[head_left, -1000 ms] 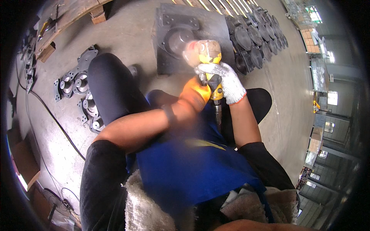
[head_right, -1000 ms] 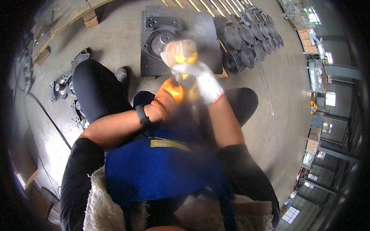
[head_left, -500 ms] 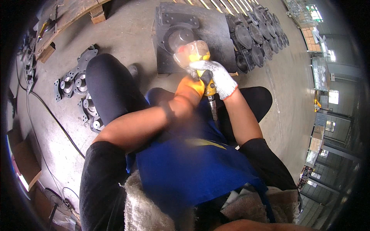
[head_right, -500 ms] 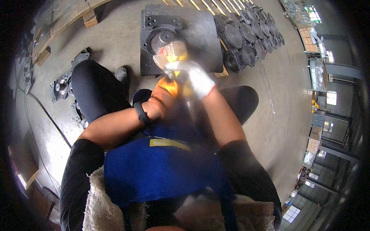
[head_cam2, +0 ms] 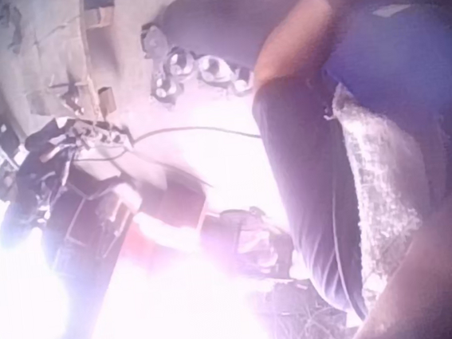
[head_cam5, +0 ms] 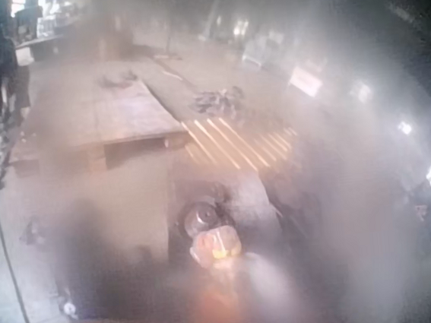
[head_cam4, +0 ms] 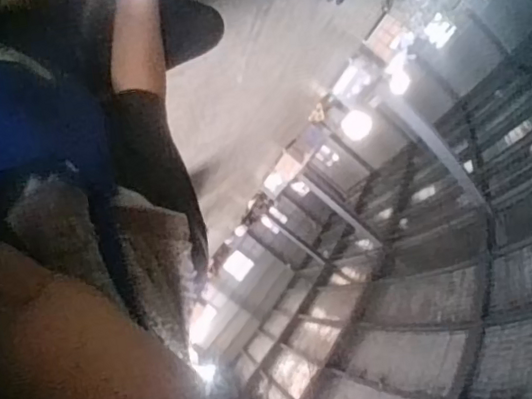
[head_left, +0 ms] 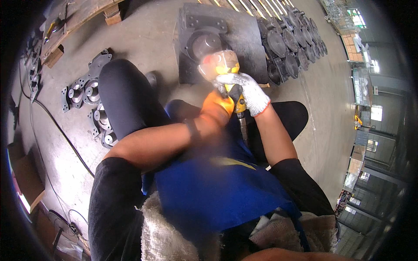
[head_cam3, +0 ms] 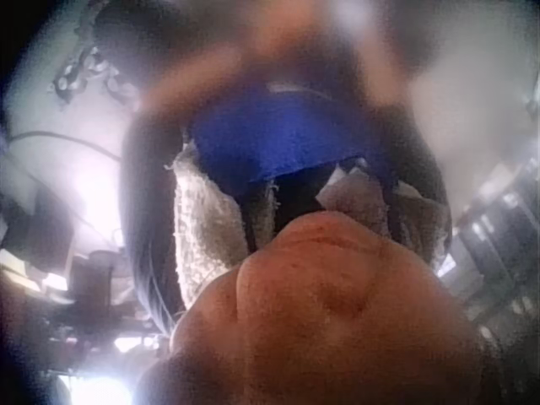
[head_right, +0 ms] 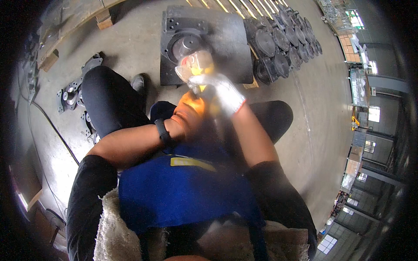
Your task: The person uses a handheld angle grinder to smooth the surface of a metal part. They hold the part with one hand and operate the grinder with the other, moving the tool across the surface to remove material and create a smoother finish.
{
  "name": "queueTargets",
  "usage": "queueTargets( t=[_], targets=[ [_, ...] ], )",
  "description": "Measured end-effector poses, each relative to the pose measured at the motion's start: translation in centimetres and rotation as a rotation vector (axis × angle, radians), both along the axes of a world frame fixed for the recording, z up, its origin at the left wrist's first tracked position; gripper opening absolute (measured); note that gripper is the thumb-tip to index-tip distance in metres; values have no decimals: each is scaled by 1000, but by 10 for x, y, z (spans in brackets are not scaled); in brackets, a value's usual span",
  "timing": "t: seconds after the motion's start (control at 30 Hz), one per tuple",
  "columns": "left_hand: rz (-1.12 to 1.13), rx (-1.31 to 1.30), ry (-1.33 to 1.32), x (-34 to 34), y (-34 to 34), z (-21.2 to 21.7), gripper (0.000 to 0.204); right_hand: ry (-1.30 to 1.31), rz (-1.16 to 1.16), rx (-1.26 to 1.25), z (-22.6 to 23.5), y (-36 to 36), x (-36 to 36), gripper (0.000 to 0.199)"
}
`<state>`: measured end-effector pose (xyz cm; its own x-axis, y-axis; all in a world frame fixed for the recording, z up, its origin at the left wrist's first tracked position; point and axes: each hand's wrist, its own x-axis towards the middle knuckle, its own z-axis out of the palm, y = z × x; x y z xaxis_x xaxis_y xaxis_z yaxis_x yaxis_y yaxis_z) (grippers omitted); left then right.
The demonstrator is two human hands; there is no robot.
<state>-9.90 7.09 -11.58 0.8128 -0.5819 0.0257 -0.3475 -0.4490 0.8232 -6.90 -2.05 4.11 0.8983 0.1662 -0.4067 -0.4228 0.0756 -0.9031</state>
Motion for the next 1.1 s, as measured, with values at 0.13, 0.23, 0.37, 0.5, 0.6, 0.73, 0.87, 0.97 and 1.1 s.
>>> queueTargets(
  t=[0.13, 0.23, 0.37, 0.5, 0.6, 0.73, 0.87, 0.97, 1.1],
  targets=[
    [121, -208, -133, 10, -5, -8, 30, -398, 206, -359, -13, -8, 7, 29],
    [230, -340, -84, 10, -1, -14, 27, -421, 252, -436, -7, -3, 10, 31],
    [273, -407, 35, 11, 22, 61, 29, -672, 304, -584, 16, 3, 4, 32],
    [256, -490, 453, 18, 47, 148, 44, -59, -160, -39, 49, 16, -3, 29],
    [158, -363, 20, 15, 14, 104, 29, -273, -53, -349, 31, -14, -4, 28],
    [119, -439, 85, 10, -17, 35, 35, -211, 49, -144, 14, -26, -6, 31],
    [59, -472, 13, 11, -8, 45, 33, -436, 236, -575, 10, -25, 2, 29],
    [16, -192, -191, 21, -2, 37, 30, -392, 220, -519, 5, -22, 10, 29],
    [35, -101, 45, 21, -13, -9, 28, -221, 108, -221, 1, -20, 16, 30]
  ],
)
